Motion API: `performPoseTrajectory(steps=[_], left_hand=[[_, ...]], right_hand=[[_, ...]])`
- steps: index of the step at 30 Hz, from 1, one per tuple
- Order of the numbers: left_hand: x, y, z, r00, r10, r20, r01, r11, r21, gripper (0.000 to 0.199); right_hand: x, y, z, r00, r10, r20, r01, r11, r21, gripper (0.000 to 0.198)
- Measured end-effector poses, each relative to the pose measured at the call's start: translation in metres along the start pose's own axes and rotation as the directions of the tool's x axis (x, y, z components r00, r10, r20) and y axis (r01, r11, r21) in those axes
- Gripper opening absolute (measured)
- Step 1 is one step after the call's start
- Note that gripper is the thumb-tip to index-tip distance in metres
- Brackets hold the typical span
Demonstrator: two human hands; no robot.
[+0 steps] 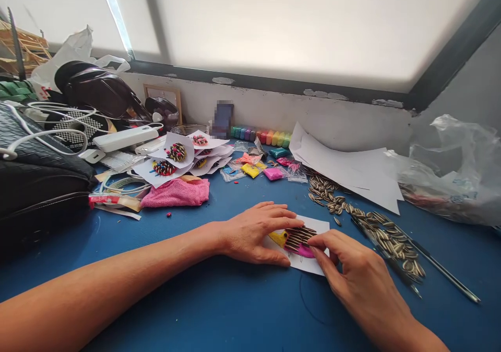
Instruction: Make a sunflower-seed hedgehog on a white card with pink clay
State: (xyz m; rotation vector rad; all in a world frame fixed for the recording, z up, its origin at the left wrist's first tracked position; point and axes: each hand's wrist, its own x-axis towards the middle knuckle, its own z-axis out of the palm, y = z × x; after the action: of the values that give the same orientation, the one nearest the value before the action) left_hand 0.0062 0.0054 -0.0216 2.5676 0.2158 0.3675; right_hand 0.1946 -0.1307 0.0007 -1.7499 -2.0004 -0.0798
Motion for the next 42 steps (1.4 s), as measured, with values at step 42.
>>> performPoseTrajectory(steps=[42], left_hand=[[0.0,0.002,-0.001,0.999,-0.028,0.027,0.027,0.999,0.016,0.077]], right_hand=[[0.007,0.019,-0.021,0.99,0.094,-0.105,-0.101,0.993,-0.059,0.022]])
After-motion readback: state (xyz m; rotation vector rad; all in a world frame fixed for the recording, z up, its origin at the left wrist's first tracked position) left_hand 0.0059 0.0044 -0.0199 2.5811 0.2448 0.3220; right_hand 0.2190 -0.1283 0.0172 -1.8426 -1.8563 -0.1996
